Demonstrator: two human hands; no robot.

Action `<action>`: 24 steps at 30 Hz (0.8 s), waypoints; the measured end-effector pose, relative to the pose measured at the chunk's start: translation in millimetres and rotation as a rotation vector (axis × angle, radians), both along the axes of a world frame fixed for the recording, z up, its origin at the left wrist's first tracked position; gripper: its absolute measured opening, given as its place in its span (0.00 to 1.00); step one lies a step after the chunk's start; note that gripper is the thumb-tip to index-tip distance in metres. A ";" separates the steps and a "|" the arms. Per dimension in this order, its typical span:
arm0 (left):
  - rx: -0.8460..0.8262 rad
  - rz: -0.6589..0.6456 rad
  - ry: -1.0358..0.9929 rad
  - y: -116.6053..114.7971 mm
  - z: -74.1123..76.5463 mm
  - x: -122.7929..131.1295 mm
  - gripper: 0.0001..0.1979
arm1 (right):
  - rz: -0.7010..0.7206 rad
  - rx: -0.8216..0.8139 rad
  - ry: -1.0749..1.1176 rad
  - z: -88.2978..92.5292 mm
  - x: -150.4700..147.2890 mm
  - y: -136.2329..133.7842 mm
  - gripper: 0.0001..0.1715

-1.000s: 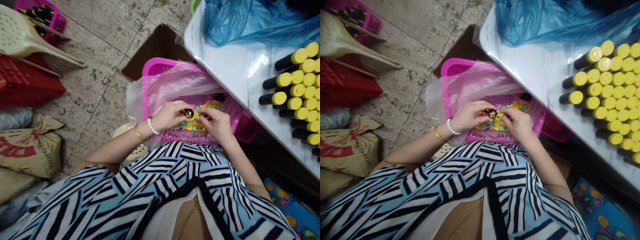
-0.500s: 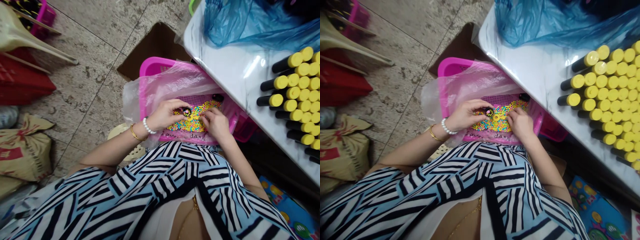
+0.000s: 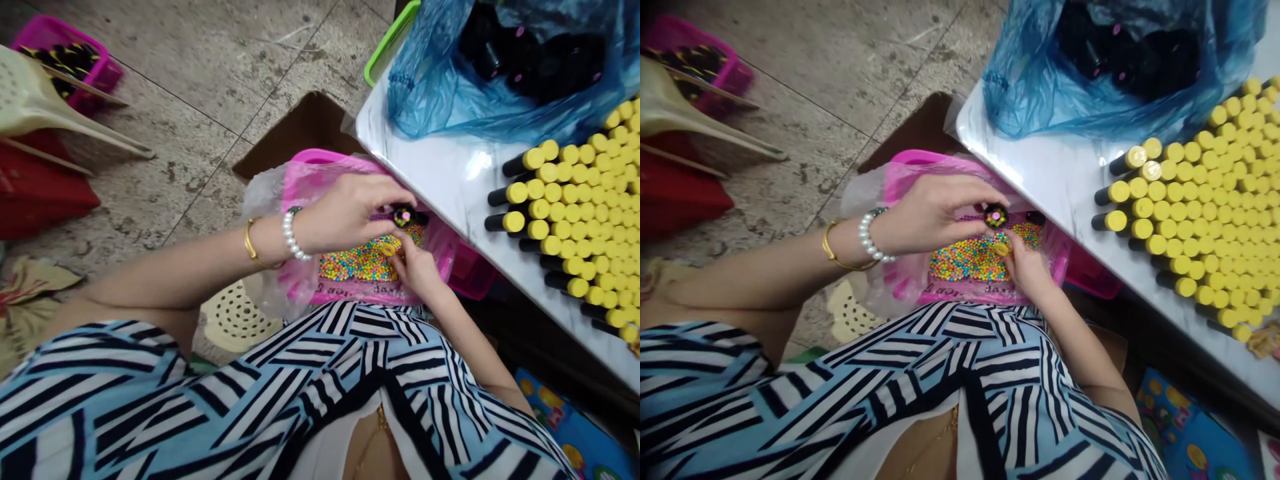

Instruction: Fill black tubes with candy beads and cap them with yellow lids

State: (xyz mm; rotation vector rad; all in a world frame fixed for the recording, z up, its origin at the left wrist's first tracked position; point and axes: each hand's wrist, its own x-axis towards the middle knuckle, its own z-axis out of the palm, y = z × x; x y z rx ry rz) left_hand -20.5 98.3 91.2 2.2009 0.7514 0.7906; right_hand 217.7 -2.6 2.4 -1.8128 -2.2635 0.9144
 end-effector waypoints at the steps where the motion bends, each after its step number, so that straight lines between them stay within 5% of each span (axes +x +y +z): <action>1: 0.030 -0.003 0.000 11.2 1.1 10.1 0.12 | -0.056 -0.008 0.098 6.0 3.4 0.7 0.30; 5: 0.122 0.043 0.038 56.4 -11.7 58.6 0.15 | -0.152 -0.011 0.353 31.3 11.7 5.5 0.20; 9: 0.102 0.108 0.085 83.1 -34.5 88.1 0.17 | -0.211 0.135 0.412 54.4 13.5 7.8 0.22; 15: 0.111 0.079 -0.006 83.4 -45.2 82.0 0.16 | -0.437 0.228 0.757 78.3 9.8 29.1 0.18; 24: 0.113 0.068 -0.011 81.9 -39.7 80.2 0.11 | -0.575 0.327 0.843 67.4 12.3 96.5 0.18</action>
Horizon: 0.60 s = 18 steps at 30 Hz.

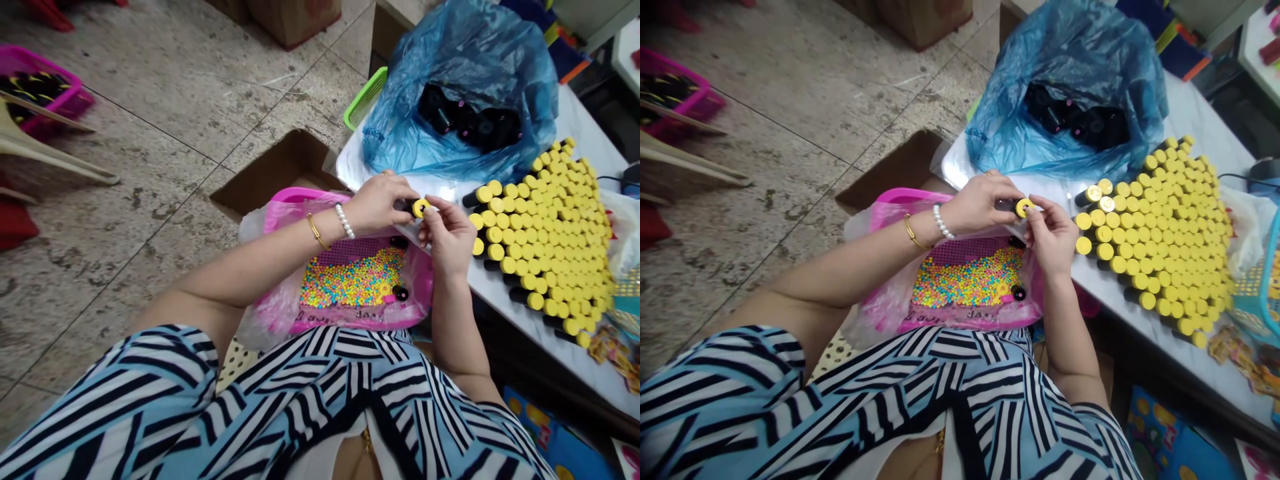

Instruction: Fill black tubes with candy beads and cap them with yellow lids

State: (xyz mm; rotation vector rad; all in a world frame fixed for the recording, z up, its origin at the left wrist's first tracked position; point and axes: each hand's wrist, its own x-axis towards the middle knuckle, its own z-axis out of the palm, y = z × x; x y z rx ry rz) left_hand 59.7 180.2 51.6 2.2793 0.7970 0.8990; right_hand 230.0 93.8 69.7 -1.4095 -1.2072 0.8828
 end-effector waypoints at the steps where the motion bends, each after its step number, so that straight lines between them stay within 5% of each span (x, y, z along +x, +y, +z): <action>1: -0.001 -0.002 0.000 -0.4 -0.1 -0.2 0.11 | 0.000 -0.001 -0.010 -0.4 -0.8 0.7 0.17; 18: -0.007 0.022 0.021 -2.5 1.1 -0.3 0.07 | -0.015 -0.048 -0.067 1.1 0.6 9.9 0.17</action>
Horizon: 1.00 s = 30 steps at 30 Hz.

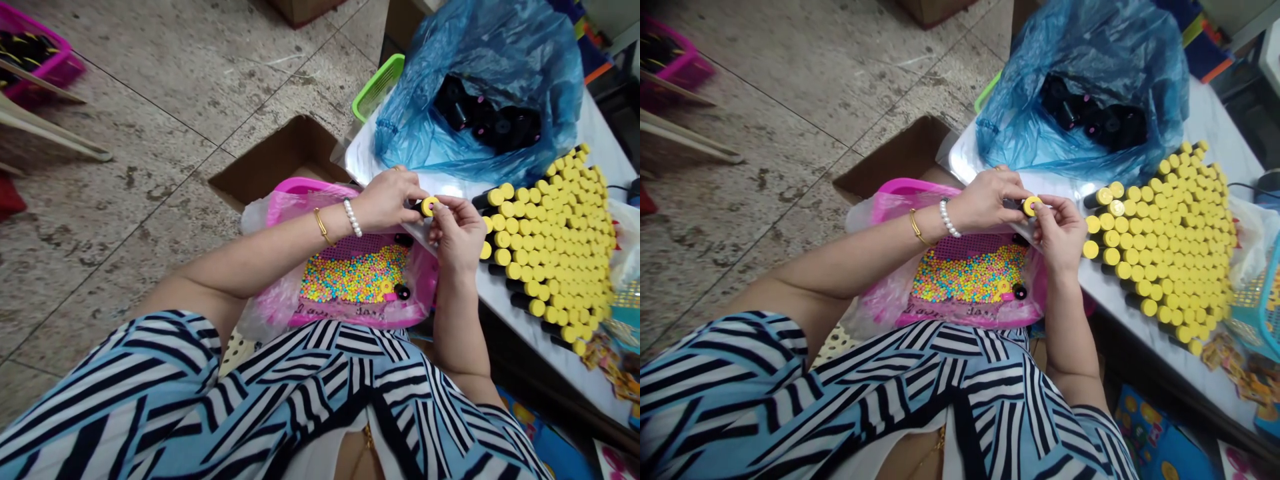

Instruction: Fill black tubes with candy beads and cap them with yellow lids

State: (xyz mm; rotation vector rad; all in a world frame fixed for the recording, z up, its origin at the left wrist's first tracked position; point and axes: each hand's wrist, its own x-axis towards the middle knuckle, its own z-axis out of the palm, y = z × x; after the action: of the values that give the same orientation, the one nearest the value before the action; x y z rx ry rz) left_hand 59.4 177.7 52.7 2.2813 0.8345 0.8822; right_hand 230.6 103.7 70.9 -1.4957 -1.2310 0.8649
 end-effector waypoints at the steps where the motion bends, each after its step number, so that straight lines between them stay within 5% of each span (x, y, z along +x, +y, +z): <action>1: -0.004 -0.001 0.000 -0.1 0.6 0.0 0.07 | 0.006 0.000 -0.001 -0.3 0.0 0.0 0.17; 30: -0.002 0.025 0.012 -0.8 0.5 5.0 0.09 | -0.075 0.015 0.024 -2.5 -3.8 -1.4 0.15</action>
State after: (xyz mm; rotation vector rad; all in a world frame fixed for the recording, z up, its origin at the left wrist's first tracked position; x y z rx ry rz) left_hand 64.4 176.8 53.2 2.2806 0.8701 0.8792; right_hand 226.8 102.3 68.3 -1.5054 -1.1541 0.8199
